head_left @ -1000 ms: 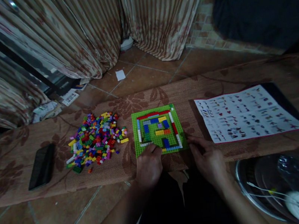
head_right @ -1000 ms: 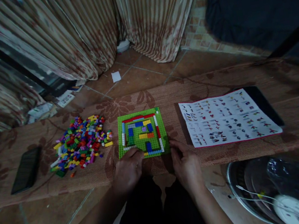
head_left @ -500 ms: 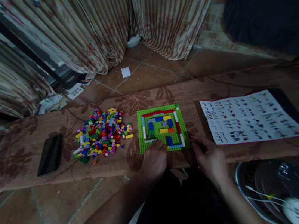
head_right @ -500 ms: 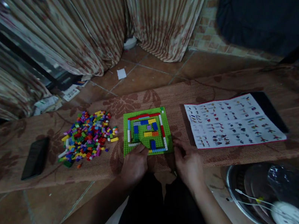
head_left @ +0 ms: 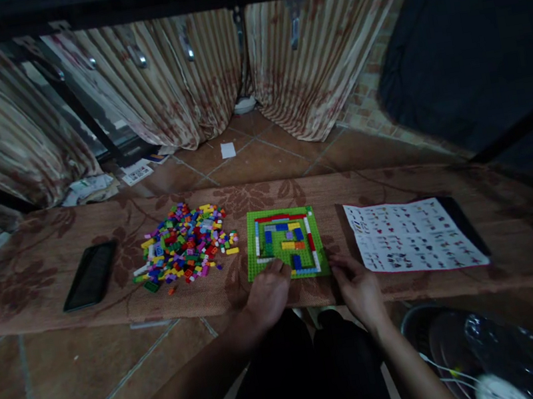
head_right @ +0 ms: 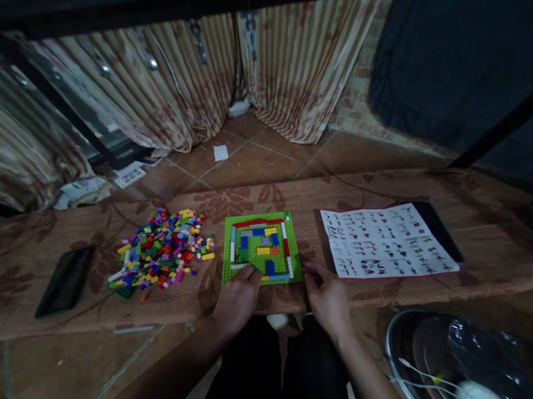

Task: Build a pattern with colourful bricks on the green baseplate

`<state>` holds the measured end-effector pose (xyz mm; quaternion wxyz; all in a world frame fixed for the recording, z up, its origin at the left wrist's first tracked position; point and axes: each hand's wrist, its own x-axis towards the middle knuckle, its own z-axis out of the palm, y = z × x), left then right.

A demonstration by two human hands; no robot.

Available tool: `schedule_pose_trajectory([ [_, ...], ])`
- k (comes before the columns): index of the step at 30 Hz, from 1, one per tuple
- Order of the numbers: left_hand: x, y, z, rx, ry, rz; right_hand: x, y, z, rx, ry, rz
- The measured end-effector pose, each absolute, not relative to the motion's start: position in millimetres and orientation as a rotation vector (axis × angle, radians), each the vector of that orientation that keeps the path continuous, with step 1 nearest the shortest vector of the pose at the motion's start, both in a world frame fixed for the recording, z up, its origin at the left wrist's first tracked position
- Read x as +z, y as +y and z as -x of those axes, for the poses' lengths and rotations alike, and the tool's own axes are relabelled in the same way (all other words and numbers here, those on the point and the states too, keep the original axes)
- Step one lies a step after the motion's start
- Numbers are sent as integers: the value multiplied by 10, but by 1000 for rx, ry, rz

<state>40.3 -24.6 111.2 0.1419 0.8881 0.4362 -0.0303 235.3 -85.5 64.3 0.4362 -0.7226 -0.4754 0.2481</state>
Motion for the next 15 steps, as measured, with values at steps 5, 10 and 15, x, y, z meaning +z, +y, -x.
schedule_pose_trajectory([
  [5, 1075, -254, -369, -18, 1264, -2552, 651, -853, -2362, 640, -1159, 1809],
  [10, 1064, -343, -279, 166, 1363, -2477, 760, -862, -2310, 549, -1166, 1810],
  [15, 1075, -450, -168, 426, 1481, -2323, 896, -805, -2171, 483, -1321, 1738],
])
